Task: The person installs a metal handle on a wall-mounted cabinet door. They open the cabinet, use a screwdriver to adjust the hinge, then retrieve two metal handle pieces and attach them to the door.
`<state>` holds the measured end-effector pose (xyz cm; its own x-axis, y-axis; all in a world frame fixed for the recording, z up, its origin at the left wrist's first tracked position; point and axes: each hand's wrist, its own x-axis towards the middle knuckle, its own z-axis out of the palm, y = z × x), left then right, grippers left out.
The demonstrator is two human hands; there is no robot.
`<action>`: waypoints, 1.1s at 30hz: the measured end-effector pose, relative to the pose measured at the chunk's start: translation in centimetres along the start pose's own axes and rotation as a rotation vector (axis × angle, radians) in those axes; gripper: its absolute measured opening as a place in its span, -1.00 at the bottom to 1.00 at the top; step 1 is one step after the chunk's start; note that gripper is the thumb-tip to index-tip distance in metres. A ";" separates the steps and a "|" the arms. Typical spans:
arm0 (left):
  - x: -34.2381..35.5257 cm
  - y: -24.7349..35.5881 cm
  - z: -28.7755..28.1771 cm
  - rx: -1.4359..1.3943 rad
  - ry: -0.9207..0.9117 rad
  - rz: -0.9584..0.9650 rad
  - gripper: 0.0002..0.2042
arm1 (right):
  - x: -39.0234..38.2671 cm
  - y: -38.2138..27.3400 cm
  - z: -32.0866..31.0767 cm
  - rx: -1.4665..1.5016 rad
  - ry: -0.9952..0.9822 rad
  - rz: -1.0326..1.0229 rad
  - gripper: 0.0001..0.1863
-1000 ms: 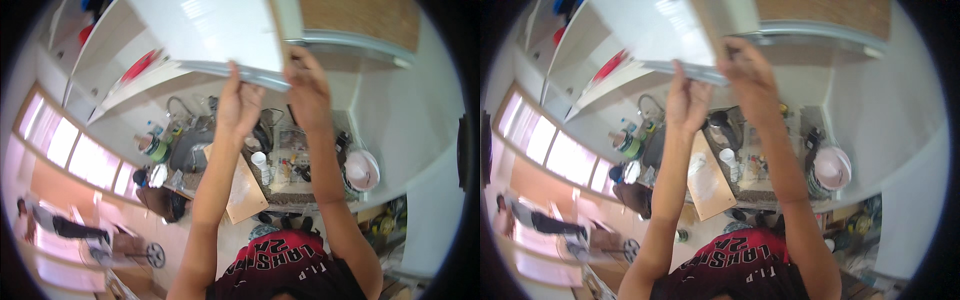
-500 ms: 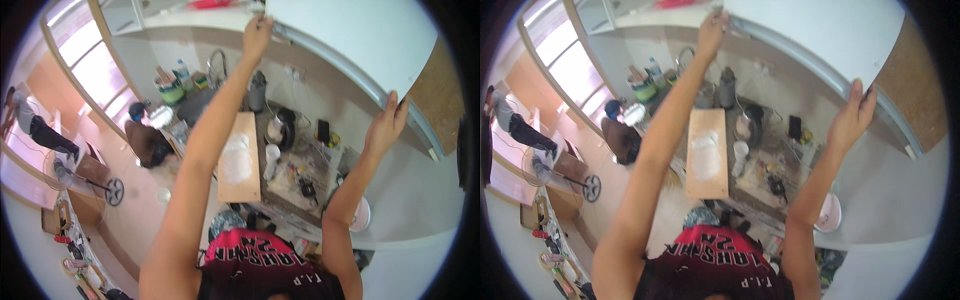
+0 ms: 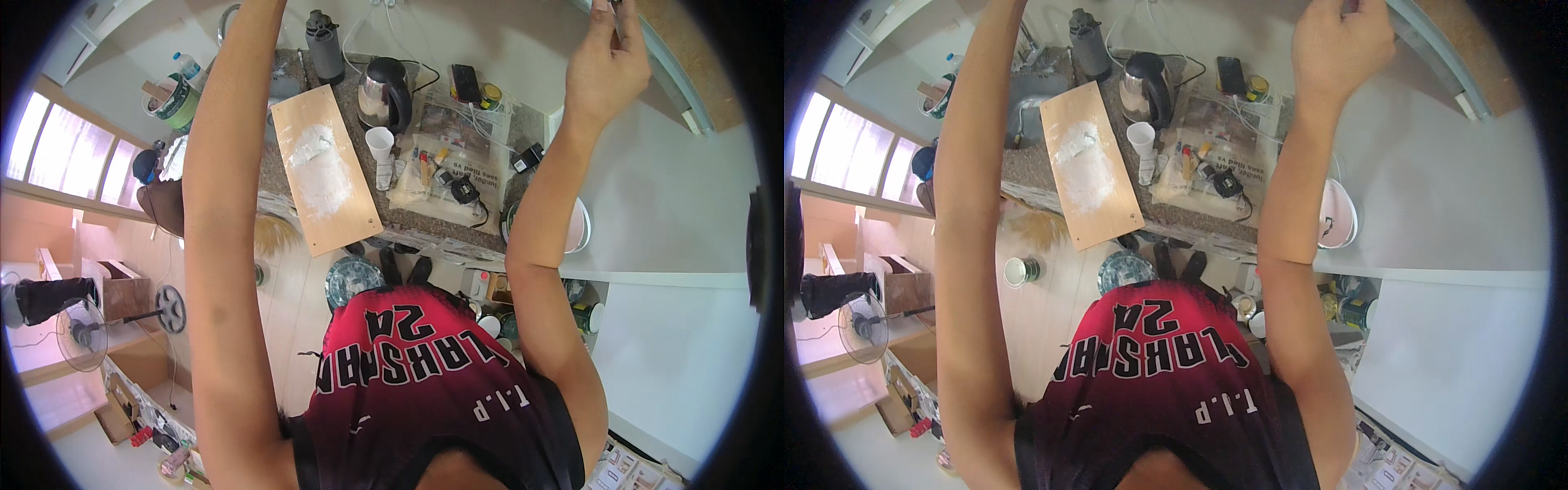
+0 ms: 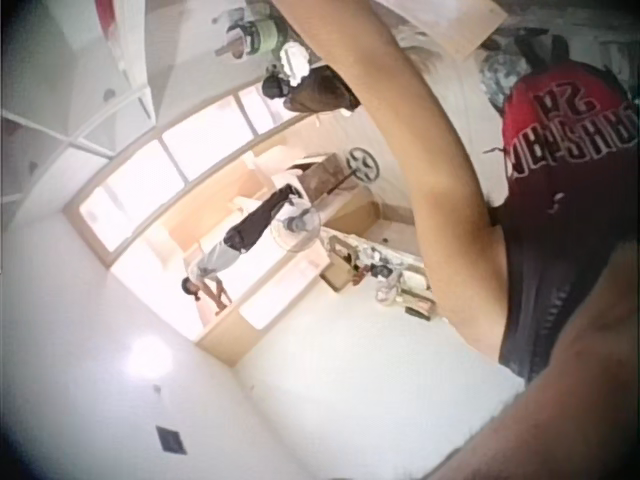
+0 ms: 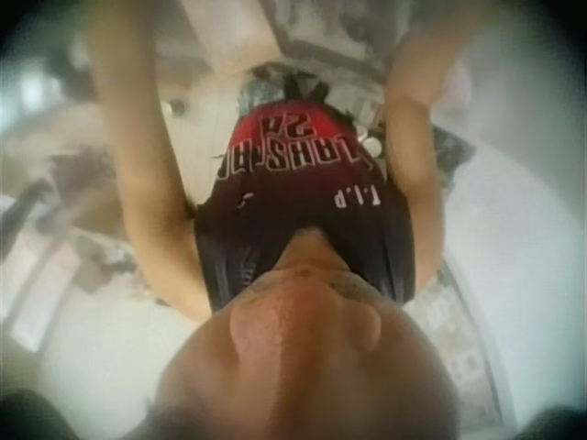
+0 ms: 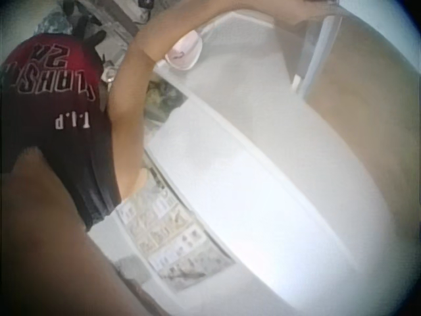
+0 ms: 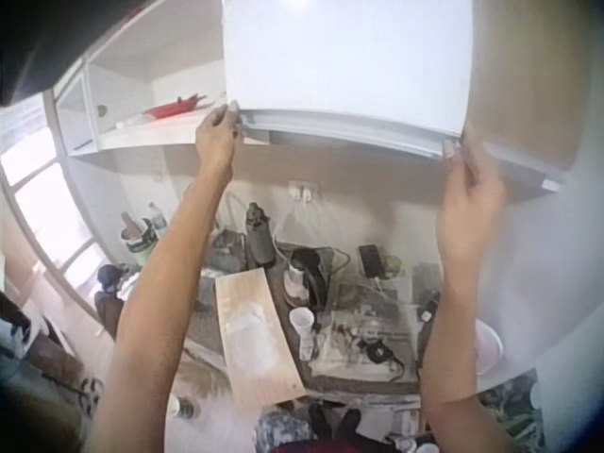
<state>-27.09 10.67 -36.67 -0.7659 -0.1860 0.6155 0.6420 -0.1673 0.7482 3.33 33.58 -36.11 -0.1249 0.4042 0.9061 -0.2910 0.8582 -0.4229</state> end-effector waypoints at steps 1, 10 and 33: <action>0.0 0.2 -0.1 -0.029 -0.049 -0.032 -0.57 | -0.3 0.4 0.3 -0.002 0.011 -0.045 -0.50; -2.4 3.2 -6.4 -0.006 -0.449 -0.069 -0.45 | -2.2 -0.7 -0.2 0.037 -0.019 0.030 -0.42; -34.3 8.6 -7.6 -0.610 -0.672 -0.969 -0.47 | -34.0 16.2 -4.7 -0.444 -1.380 0.423 -0.50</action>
<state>4.99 8.30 -53.23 -0.6754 0.7366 0.0339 -0.3920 -0.3976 0.8296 7.36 35.22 -73.81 -0.9642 0.2501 -0.0879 0.2644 0.8831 -0.3877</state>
